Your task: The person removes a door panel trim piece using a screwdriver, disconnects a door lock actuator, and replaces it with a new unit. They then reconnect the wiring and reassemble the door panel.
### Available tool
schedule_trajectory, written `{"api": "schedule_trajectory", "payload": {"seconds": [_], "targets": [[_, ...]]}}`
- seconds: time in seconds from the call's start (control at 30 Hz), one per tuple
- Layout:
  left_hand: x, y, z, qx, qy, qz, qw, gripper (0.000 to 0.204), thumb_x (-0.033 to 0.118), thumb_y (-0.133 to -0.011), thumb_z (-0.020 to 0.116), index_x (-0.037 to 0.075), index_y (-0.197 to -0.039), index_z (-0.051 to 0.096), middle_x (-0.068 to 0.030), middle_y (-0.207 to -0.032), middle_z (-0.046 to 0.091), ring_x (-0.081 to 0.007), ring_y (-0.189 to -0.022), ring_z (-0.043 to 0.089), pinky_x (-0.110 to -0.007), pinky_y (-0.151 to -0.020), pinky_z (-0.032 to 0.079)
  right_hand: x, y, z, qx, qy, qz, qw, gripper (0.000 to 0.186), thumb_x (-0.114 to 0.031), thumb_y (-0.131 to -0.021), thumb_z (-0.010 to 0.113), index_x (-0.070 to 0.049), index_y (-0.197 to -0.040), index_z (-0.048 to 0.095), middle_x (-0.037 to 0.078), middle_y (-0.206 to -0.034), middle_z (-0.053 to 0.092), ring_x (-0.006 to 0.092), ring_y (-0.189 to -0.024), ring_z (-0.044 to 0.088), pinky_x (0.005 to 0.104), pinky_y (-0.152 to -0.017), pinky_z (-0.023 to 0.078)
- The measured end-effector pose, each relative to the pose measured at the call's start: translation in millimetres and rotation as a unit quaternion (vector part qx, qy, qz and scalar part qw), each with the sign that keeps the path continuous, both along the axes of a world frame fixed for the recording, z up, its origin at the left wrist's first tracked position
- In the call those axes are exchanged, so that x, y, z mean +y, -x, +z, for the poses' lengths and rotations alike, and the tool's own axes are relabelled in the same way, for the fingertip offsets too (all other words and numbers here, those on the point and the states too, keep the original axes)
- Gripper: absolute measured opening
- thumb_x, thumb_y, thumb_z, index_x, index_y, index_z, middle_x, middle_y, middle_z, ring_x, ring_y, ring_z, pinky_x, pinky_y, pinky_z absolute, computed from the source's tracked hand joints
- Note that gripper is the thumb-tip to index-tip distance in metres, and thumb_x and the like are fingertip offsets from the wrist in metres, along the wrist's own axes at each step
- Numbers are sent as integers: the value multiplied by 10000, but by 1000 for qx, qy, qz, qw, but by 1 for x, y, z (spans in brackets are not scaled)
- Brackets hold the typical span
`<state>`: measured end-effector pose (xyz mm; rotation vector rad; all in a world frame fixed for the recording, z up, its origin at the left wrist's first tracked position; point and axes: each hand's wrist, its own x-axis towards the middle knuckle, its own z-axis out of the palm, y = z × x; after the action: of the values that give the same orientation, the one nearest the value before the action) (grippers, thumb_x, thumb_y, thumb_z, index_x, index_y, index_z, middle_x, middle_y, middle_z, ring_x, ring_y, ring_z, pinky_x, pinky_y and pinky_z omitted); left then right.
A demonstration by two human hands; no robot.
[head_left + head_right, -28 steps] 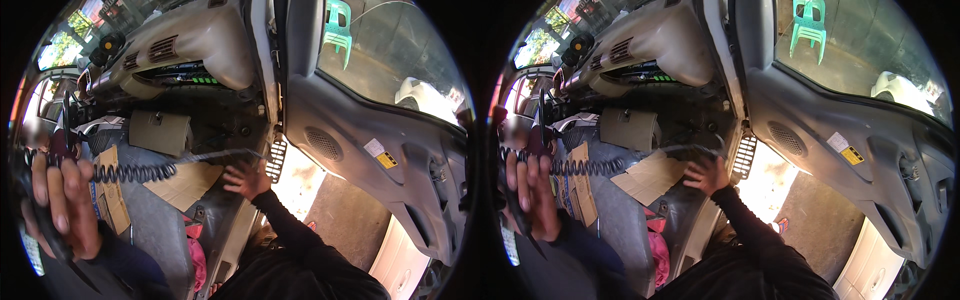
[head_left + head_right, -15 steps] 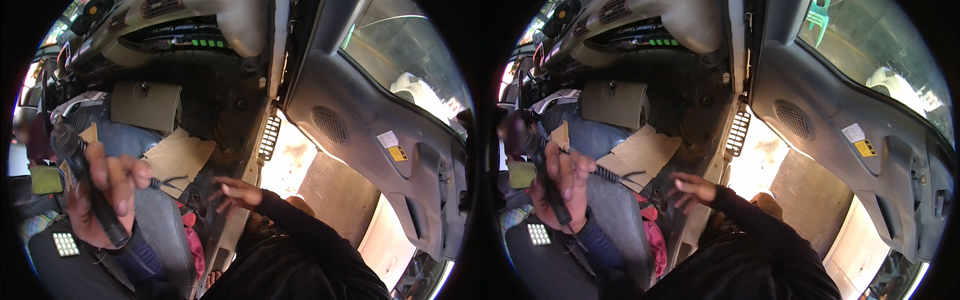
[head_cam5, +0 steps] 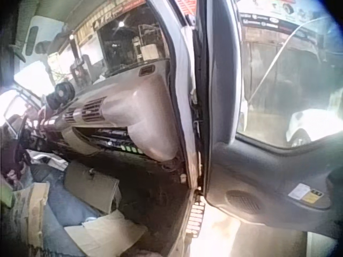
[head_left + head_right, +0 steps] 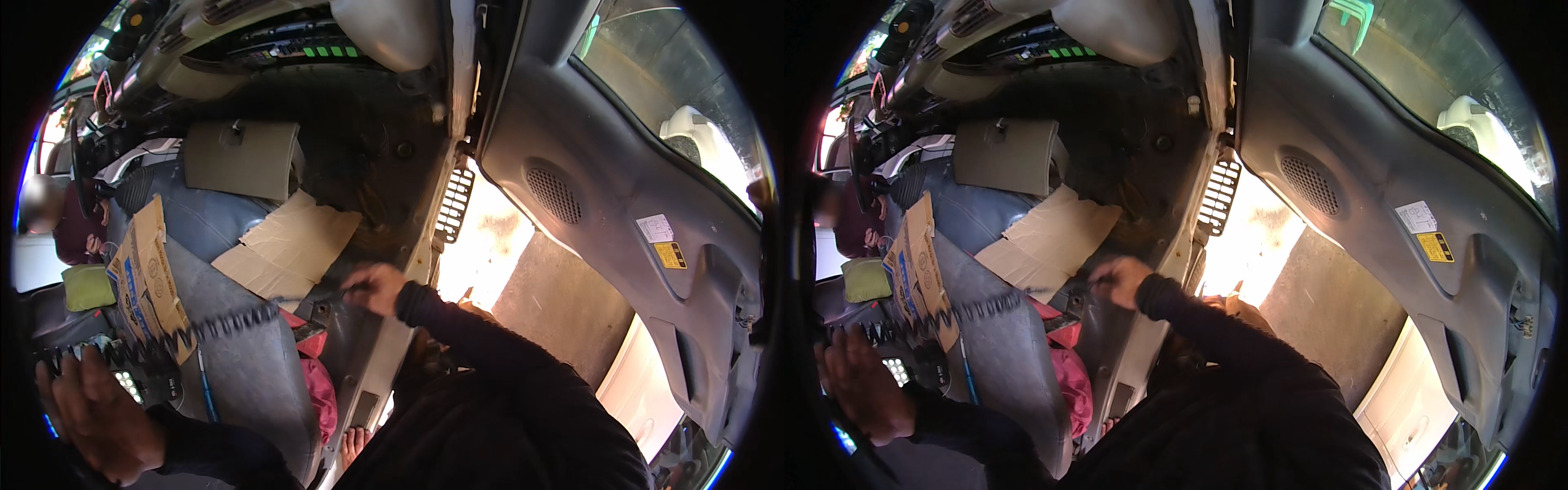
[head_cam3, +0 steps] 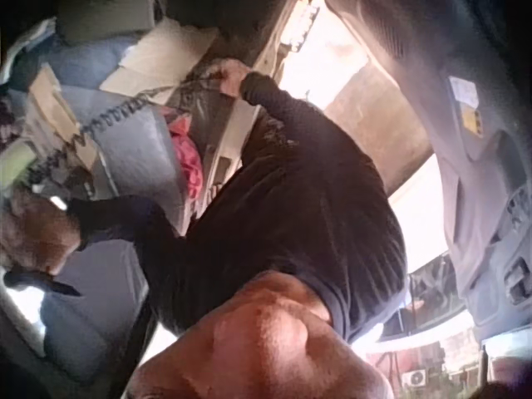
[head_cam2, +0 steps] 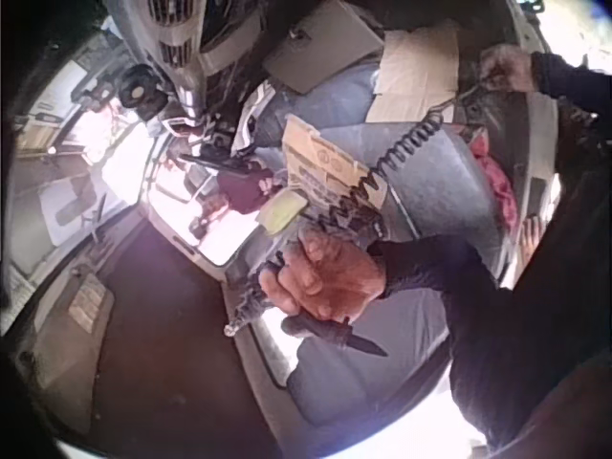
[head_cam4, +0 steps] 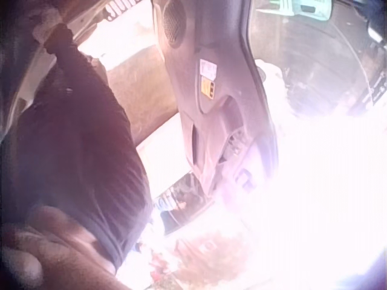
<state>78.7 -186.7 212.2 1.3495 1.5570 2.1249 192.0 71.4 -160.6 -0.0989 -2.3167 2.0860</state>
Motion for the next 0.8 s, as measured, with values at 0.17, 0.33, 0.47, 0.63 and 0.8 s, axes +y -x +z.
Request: {"api": "schedule_trajectory", "payload": {"seconds": [0.17,0.33,0.47,0.63,0.8], "targets": [[28,19,-54,-326,-56,-79,941,430,186,-982,580,-81,-1310,509,-280,-1336,597,-476,-1399,443,-625,-1256,178,84,-30,-13,-27,-280,-242,929,167,-131,-904,693,-64,-1056,689,228,-1075,599,434,-880,675,514,-772,570],[163,10,-194,-484,100,-88,865,269,209,-963,532,-18,-1078,620,-320,-1485,510,-478,-1454,404,-589,-1229,292,110,-24,31,193,-163,-350,902,402,162,-840,600,-30,-1179,702,193,-1282,599,350,-981,723,391,-844,591],[205,-1,-251,-557,149,-75,813,192,197,-997,593,22,-1052,649,-236,-1359,623,-320,-1309,576,-461,-1109,458,79,-18,59,280,-134,-245,918,573,216,-710,561,-8,-1222,686,198,-1316,576,354,-1165,654,379,-934,567],[209,6,-260,-490,259,-27,832,271,204,-1006,626,20,-1205,639,-131,-1186,693,-227,-1148,658,-394,-1010,504,78,-24,56,273,-44,-209,938,519,126,-738,585,-3,-1232,680,197,-1371,589,349,-1157,665,407,-962,565],[226,-1,-265,-379,350,118,848,282,187,-996,659,20,-1221,623,-130,-1133,699,-205,-1017,686,-341,-855,558,91,-31,33,170,6,-257,951,579,-160,-876,738,-7,-1405,559,218,-1378,555,373,-1164,646,423,-921,567]]}}
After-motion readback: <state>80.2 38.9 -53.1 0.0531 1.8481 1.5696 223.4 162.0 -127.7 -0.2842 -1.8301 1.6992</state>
